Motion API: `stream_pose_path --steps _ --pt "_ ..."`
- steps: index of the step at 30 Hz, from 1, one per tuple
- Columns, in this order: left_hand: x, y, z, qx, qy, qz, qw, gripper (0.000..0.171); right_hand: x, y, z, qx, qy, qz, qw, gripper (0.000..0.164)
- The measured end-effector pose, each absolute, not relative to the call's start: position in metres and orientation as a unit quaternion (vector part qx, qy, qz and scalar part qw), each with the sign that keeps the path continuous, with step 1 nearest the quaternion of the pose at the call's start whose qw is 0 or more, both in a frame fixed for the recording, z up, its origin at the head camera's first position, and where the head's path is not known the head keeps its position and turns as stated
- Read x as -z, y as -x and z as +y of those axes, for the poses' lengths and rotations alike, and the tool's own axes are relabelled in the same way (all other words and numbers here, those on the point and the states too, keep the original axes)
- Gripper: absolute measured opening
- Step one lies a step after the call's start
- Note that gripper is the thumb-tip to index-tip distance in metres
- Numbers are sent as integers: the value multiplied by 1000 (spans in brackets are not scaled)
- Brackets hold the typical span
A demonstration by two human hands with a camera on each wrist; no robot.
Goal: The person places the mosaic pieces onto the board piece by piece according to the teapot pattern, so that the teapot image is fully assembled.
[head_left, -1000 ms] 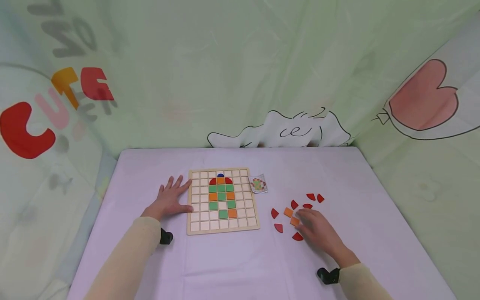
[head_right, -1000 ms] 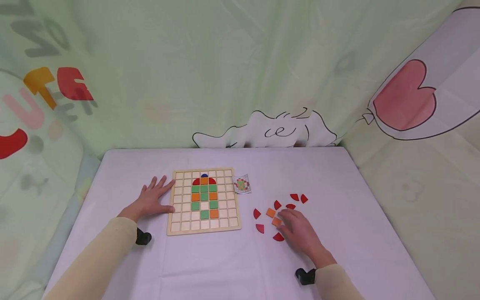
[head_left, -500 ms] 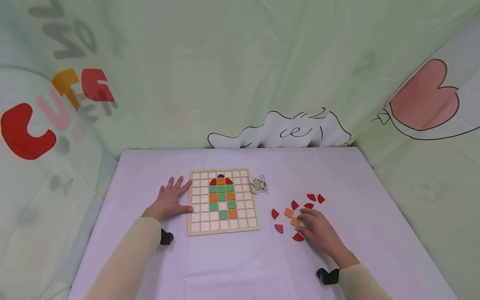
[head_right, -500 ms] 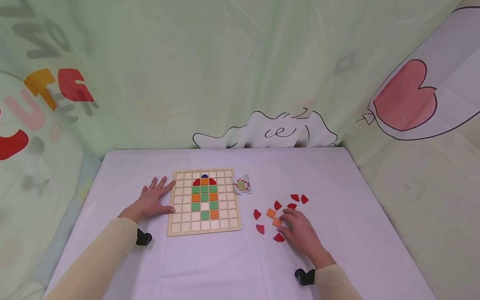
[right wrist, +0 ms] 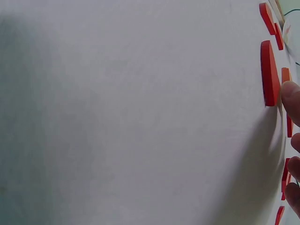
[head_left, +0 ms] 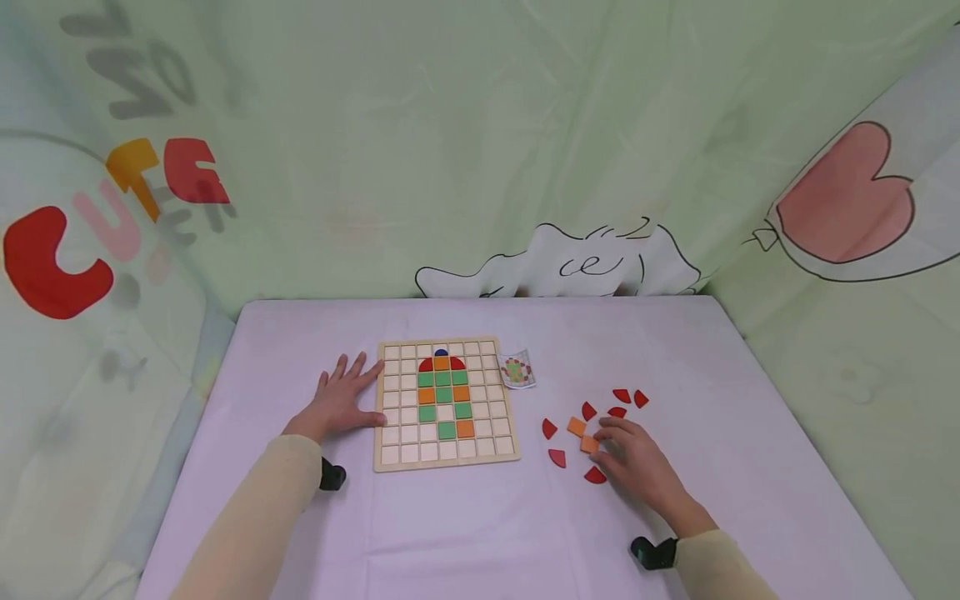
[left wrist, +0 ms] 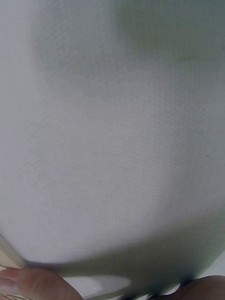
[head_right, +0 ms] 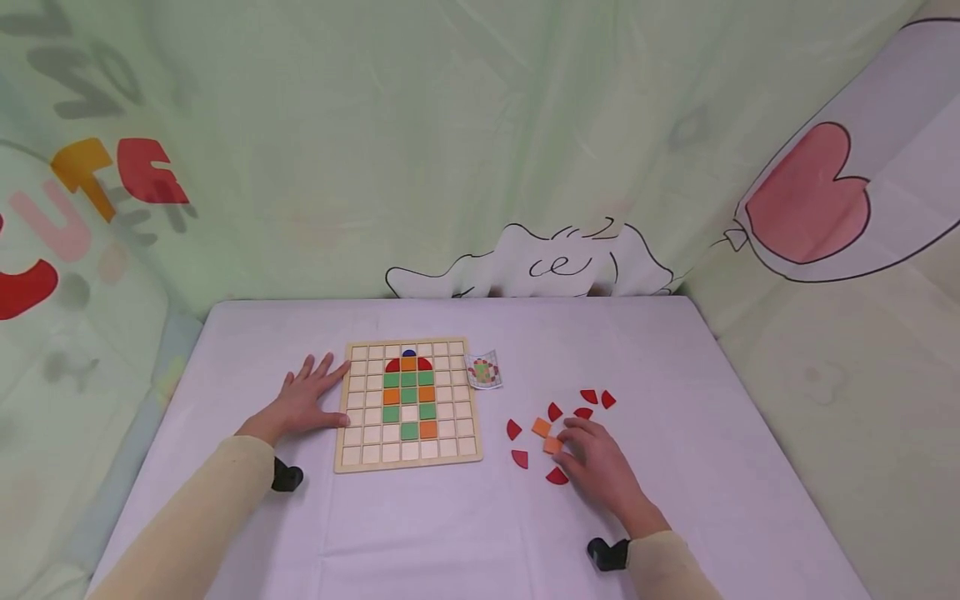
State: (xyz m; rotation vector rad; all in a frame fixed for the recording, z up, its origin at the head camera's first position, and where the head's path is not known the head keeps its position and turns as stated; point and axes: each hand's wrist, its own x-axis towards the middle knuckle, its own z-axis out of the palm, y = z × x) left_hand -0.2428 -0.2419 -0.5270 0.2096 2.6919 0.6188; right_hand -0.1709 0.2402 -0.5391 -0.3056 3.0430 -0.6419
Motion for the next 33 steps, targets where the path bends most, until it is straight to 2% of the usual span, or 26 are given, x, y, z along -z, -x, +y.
stream_pose_path --steps 14,26,33 --pt "529 244 -242 -222 -73 954 187 104 529 178 216 221 129 967 -6 33" --pt "530 243 -243 -226 -75 954 184 105 524 192 175 273 154 949 25 30" --pt "528 242 -242 -229 -77 952 186 105 520 199 145 270 197 943 5 26"
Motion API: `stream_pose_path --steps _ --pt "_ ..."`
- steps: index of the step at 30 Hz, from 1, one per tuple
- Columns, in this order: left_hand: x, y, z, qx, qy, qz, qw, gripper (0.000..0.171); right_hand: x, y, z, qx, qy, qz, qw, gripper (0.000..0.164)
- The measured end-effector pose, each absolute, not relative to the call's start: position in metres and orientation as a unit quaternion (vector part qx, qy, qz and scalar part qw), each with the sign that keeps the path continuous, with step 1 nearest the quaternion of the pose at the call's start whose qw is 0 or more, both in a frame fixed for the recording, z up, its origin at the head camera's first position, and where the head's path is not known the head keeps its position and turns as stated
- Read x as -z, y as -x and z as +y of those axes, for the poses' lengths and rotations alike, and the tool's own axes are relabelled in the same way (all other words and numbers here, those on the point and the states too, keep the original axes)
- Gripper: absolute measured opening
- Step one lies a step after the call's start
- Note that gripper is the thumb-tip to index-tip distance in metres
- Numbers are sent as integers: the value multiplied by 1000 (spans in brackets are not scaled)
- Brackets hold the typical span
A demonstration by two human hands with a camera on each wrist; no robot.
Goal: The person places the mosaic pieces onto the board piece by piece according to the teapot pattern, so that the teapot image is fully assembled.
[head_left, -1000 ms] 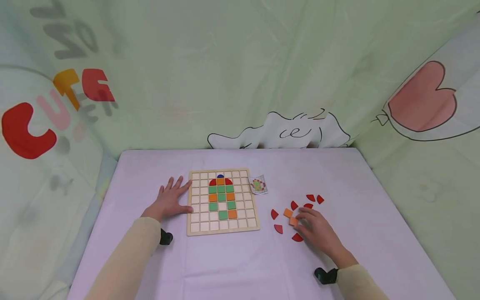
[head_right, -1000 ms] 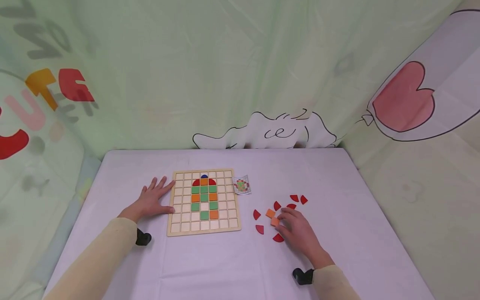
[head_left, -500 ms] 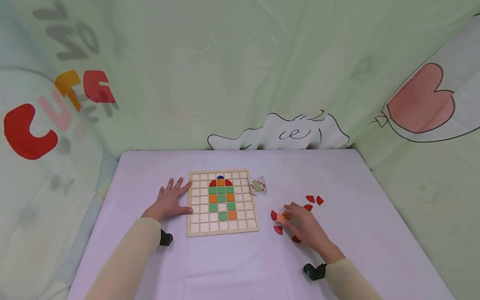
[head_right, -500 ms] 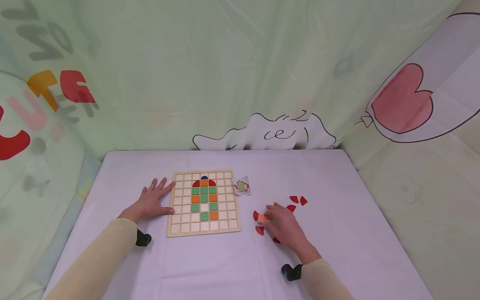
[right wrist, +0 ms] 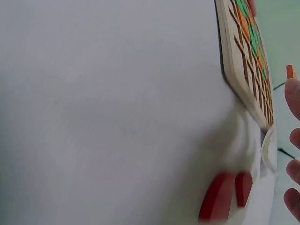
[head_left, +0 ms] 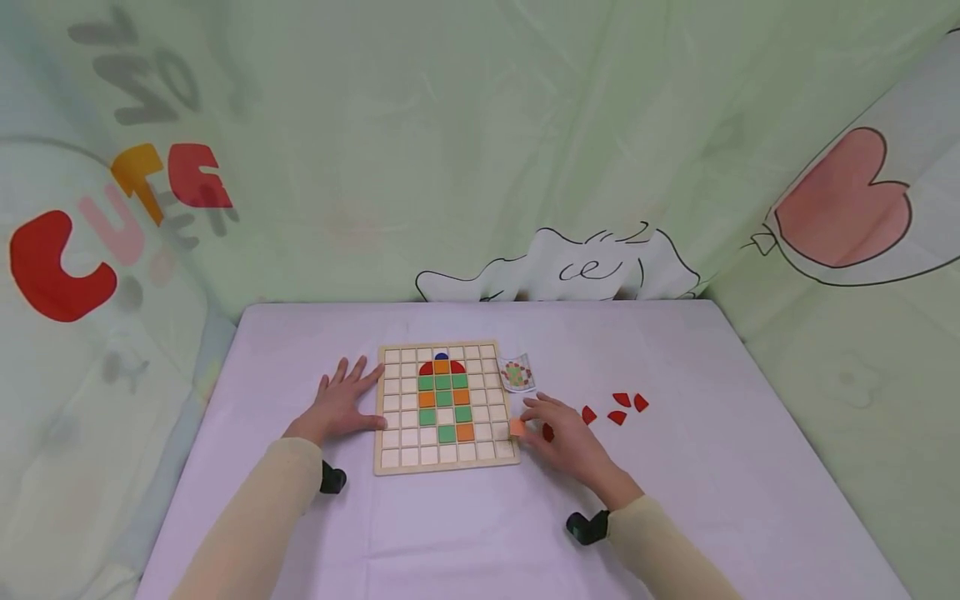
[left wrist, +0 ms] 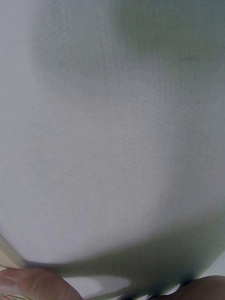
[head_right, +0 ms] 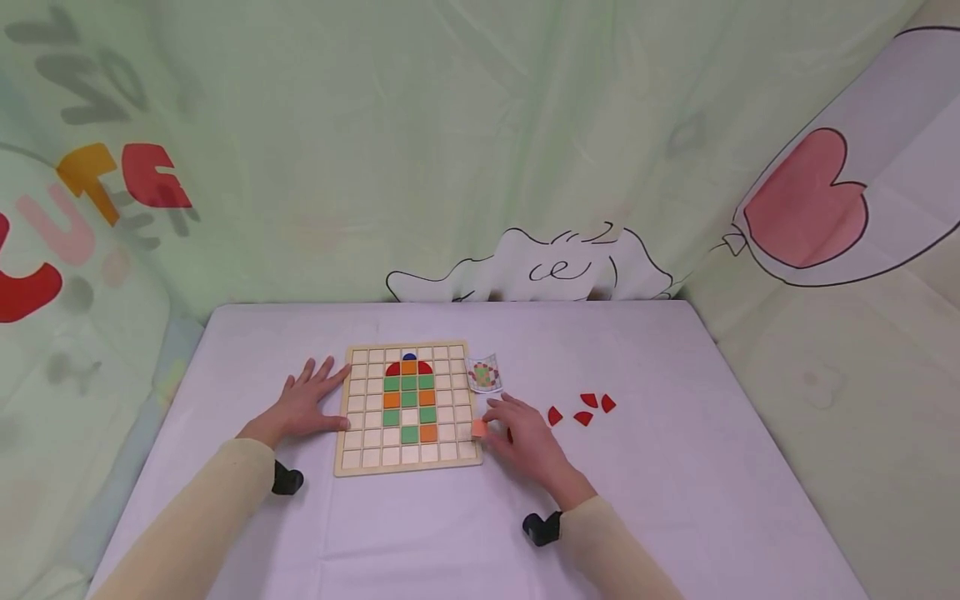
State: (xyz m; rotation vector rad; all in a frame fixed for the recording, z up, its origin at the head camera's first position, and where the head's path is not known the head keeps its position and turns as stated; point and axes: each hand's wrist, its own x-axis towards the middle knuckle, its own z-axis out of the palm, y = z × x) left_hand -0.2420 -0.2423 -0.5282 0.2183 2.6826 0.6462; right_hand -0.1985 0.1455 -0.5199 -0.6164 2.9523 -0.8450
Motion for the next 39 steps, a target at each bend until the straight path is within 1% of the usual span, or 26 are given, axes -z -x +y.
stream_pose_path --steps 13,18,25,28,35,39 --pt "530 243 -243 -229 -77 953 183 106 519 209 97 266 275 924 -9 23" --pt "528 242 -243 -228 -75 953 184 106 522 213 82 275 295 915 -2 21" --pt "529 243 -242 -225 -73 954 185 105 525 215 61 264 322 909 4 24" --pt "530 243 -243 -225 -73 954 184 105 526 217 55 250 329 911 13 25" --pt "532 245 -245 -226 -75 954 185 105 529 218 43 253 317 912 56 23" --pt "531 244 -244 -224 -73 954 183 104 528 218 37 249 320 912 62 23"
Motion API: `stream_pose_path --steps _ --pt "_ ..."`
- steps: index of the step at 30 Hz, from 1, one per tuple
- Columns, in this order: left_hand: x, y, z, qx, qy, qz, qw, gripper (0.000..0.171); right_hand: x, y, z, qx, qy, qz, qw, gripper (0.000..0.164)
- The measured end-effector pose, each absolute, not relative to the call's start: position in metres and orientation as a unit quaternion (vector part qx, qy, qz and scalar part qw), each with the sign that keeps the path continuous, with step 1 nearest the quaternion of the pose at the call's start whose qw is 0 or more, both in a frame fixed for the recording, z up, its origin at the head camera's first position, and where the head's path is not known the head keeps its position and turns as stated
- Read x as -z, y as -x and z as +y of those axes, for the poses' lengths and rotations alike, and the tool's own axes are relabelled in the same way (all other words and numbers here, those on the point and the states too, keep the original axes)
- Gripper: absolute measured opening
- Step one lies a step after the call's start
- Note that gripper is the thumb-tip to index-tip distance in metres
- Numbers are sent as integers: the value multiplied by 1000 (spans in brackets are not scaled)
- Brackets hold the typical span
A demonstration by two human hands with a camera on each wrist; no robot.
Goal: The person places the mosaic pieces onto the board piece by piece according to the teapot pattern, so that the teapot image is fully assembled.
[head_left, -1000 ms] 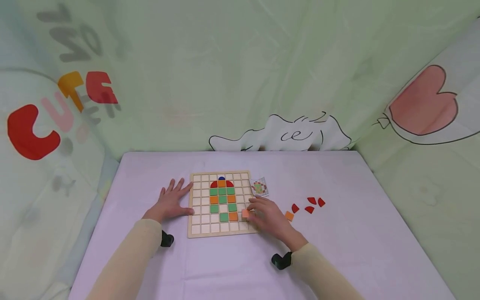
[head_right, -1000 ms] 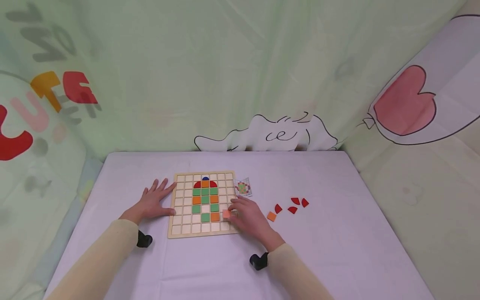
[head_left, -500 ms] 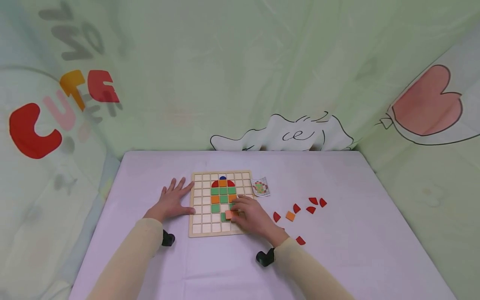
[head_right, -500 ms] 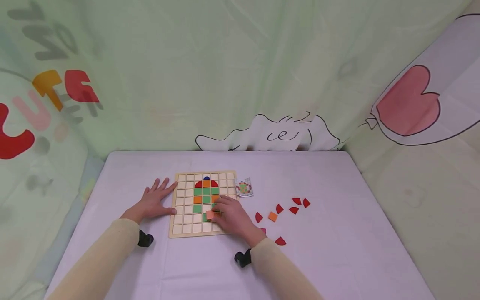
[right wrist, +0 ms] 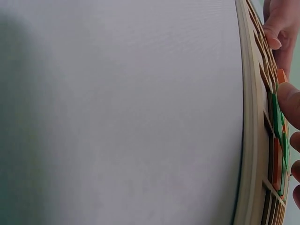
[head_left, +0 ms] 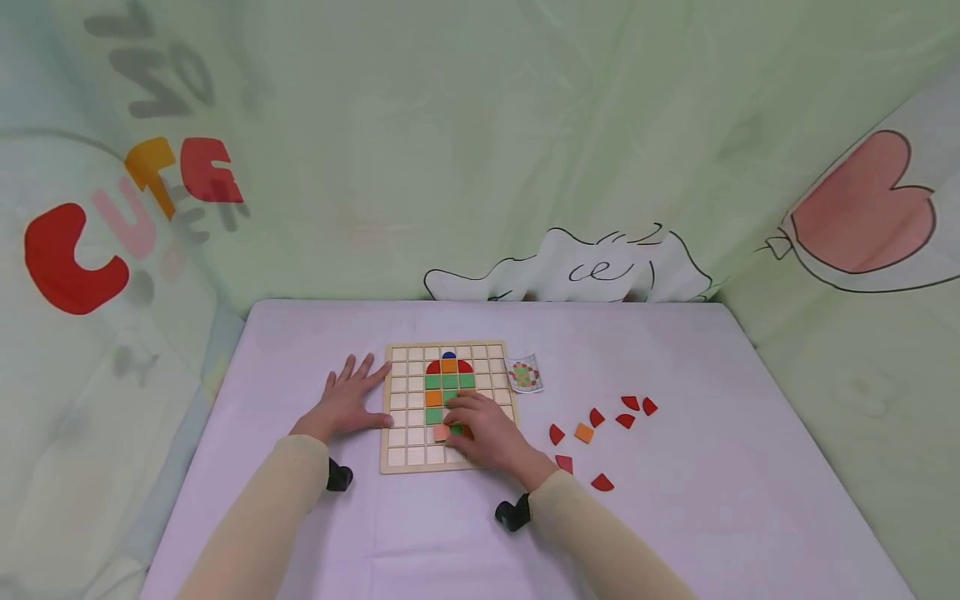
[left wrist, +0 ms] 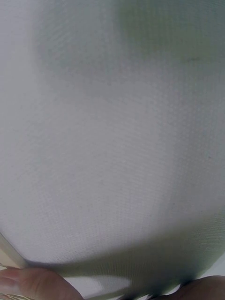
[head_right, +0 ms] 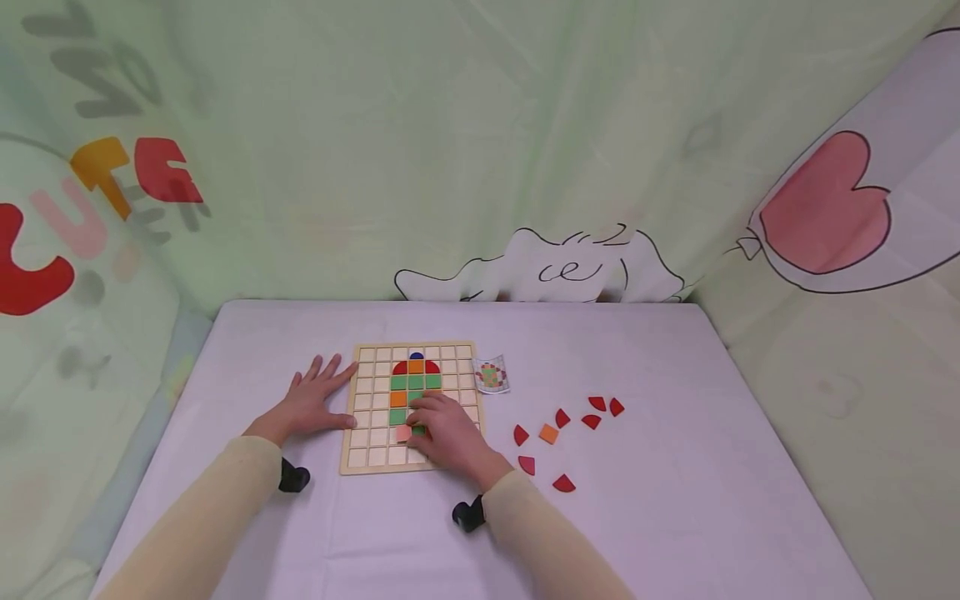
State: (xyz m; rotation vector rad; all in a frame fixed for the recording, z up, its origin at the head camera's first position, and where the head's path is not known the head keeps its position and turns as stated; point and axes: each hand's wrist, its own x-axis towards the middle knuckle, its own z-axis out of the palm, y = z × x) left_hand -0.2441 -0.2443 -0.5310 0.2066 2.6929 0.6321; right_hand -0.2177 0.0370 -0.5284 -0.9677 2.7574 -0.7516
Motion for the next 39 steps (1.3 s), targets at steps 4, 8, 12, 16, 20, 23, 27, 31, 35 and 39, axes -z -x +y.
stream_pose_path --steps 4,8,12,16,20,23,27,31,35,39 --pt "530 244 -244 -222 -71 955 181 104 527 217 33 239 327 912 59 24" --pt "531 244 -243 -219 -72 957 178 105 527 217 29 222 330 916 56 26" --pt "530 244 -243 -217 -74 957 175 105 527 217 28 209 330 919 54 26" --pt "531 244 -244 -214 -74 958 174 105 527 217 27 204 333 919 47 26" --pt "532 245 -243 -216 -71 958 176 105 527 216 27 201 338 918 41 25" --pt "532 245 -242 -219 -67 957 180 106 528 216 26 204 338 918 44 25" --pt "532 245 -242 -219 -65 956 182 106 529 216 25 210 334 917 50 27" --pt "532 245 -243 -220 -63 956 183 106 530 216 25 210 331 918 52 28" --pt "531 245 -243 -220 -64 956 181 107 529 215 24 212 332 918 46 27" --pt "529 244 -242 -220 -66 956 181 106 531 214 24 207 332 920 36 25"
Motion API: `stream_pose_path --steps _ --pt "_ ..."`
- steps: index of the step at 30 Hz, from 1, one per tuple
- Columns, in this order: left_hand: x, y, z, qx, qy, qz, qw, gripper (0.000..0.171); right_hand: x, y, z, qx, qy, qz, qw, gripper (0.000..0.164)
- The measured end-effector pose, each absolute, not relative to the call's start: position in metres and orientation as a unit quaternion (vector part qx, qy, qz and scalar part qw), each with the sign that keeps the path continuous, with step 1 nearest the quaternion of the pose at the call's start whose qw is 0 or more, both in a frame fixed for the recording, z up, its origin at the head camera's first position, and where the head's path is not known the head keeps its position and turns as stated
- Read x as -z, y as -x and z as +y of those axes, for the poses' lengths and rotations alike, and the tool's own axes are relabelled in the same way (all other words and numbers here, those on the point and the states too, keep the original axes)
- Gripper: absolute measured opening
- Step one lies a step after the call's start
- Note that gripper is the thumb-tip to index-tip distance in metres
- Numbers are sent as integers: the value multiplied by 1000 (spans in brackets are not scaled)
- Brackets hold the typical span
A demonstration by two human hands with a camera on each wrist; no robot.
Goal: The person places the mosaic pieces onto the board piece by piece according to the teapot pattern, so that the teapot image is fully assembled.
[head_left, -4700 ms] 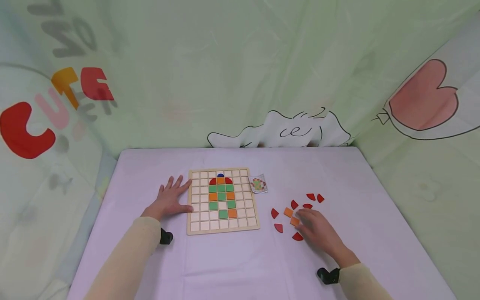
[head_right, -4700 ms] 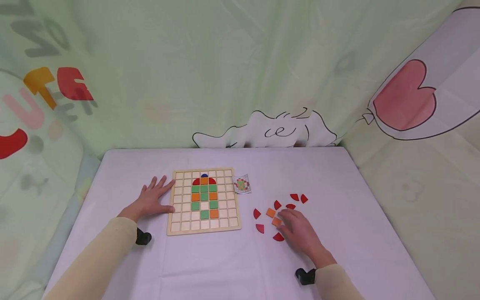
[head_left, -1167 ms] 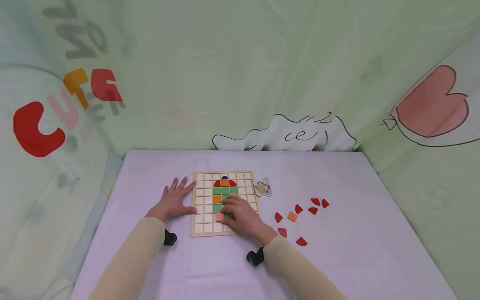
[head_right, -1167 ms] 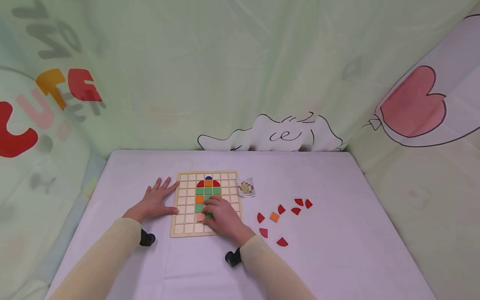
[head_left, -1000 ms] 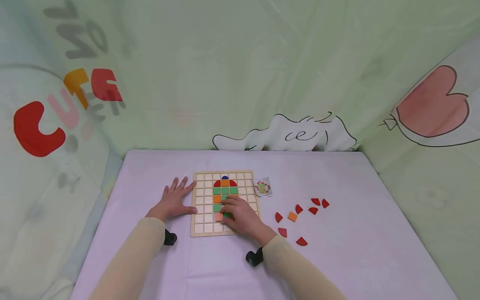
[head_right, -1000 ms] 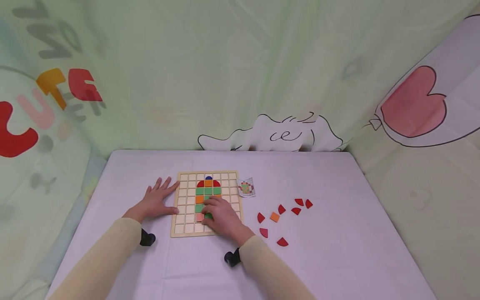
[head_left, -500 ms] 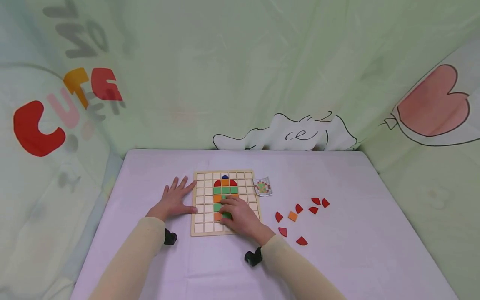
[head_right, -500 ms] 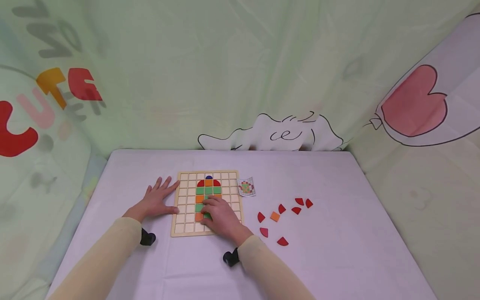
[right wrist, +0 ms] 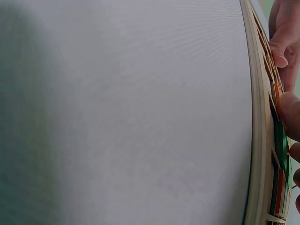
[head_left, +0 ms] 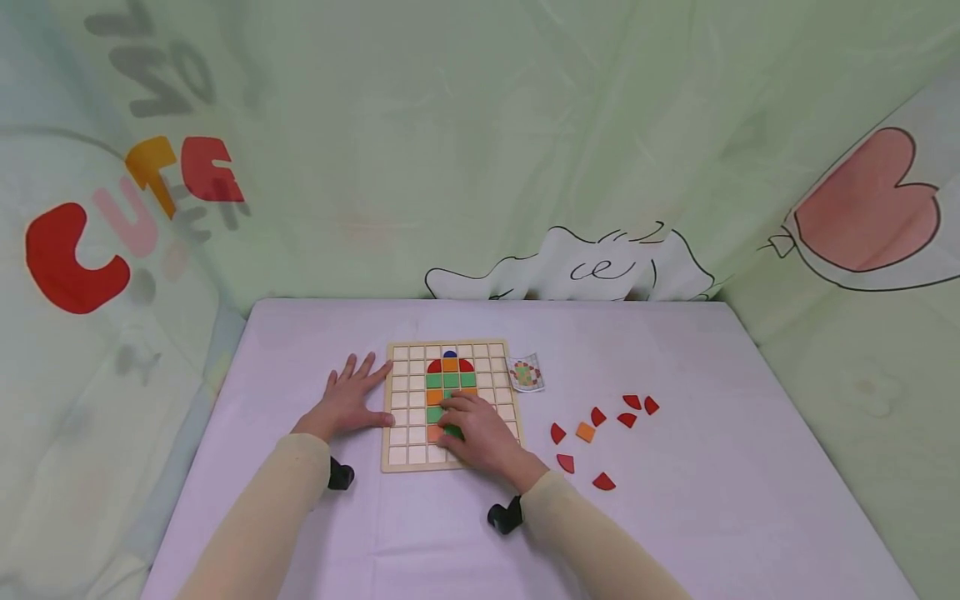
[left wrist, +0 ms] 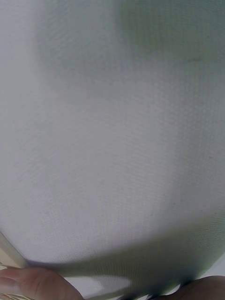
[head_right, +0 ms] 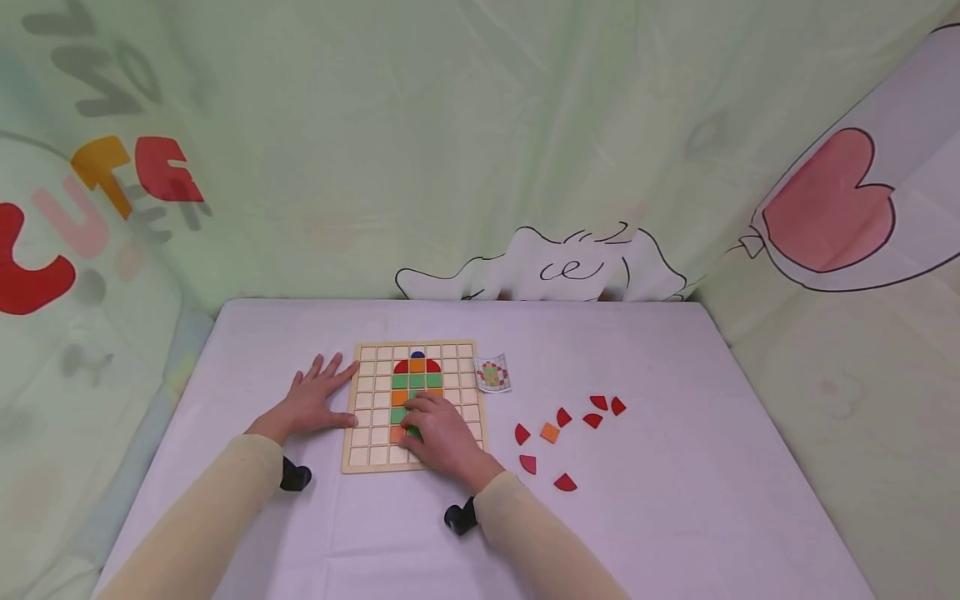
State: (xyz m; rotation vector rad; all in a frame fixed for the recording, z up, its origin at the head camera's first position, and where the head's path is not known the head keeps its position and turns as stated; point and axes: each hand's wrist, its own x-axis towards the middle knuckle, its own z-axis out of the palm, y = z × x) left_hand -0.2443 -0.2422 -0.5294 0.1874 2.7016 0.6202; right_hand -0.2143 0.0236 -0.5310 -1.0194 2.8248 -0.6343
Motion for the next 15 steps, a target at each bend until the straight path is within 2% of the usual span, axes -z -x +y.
stream_pose_path --steps 15 --pt "526 242 -242 -218 -67 957 181 105 531 214 21 203 318 926 31 18"
